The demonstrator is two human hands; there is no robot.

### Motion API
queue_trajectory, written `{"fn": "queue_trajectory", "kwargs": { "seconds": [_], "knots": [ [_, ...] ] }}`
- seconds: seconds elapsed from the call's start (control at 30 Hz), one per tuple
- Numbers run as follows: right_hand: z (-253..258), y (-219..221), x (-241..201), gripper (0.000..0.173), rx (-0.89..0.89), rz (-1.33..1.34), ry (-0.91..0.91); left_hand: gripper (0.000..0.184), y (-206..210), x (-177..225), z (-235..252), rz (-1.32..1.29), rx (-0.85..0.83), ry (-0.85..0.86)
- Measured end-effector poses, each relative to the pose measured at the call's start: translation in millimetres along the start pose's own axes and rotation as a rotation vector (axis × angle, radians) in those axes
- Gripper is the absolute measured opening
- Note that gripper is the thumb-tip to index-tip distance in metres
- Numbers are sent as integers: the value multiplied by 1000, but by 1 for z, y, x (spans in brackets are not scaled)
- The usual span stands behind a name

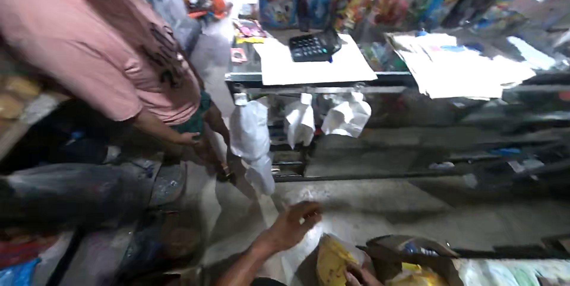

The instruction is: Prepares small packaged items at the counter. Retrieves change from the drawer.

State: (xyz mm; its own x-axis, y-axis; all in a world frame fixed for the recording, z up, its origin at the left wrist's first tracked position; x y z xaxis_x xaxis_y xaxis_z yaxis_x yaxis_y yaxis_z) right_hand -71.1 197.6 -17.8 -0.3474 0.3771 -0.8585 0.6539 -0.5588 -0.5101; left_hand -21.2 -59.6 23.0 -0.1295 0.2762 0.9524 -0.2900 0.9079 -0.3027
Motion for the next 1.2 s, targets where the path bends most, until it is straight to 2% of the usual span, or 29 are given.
{"fn": "queue_trajectory", "kwargs": {
  "seconds": [0.1, 0.2, 0.3, 0.37, 0.43, 0.53, 0.63, 0.7, 0.83, 0.9, 1.0, 1.1, 1.2],
  "knots": [
    [58, -9, -47, 30, -14, -92, -189, 24, -100, 12, -6, 166, 458, 237],
    [124, -11, -116, 27, 61, -164, -458, 24, -183, 34, 5, 300, 706, 355],
    [199, 5, -179, 27, 174, -306, -730, 22, -249, 54, 34, 392, 803, 385],
    [245, 18, -225, 26, 205, -376, -836, 20, -290, 62, 62, 468, 836, 386],
    [283, 32, -262, 26, 198, -420, -864, 20, -331, 70, 98, 553, 823, 333],
    [324, 53, -294, 25, 153, -460, -848, 27, -379, 75, 160, 620, 705, 169],
    [351, 72, -313, 24, 141, -486, -849, 48, -403, 69, 209, 667, 502, -152],
    [372, 77, -327, 24, 157, -506, -854, 56, -407, 62, 230, 726, 403, -254],
    [434, 77, -355, 23, 134, -540, -740, 48, -407, 58, 236, 692, 351, -276],
    [465, 80, -362, 28, 33, -542, -593, 46, -406, 55, 234, 643, 380, -261],
    [503, 93, -364, 30, -84, -537, -522, 35, -405, 51, 237, 592, 387, -225],
    [519, 100, -365, 25, -135, -517, -501, 34, -403, 46, 235, 505, 433, -243],
    [520, 101, -364, 20, -150, -507, -520, 30, -402, 44, 227, 280, 534, -188]
  ]
}}
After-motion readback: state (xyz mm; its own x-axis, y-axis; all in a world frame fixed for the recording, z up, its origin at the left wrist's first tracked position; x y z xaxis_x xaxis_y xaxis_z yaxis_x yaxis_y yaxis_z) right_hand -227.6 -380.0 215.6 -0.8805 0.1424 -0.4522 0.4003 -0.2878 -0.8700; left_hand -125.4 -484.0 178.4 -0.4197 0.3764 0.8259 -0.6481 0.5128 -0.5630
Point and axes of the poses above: each hand's wrist, its own z-axis towards the middle knuckle, its own y-axis out of the palm, x = y × z, the point moved 5 cm from there along z, towards the middle knuckle, and after that the axes turned 11 degrees about -y, right-handed, at the moved point
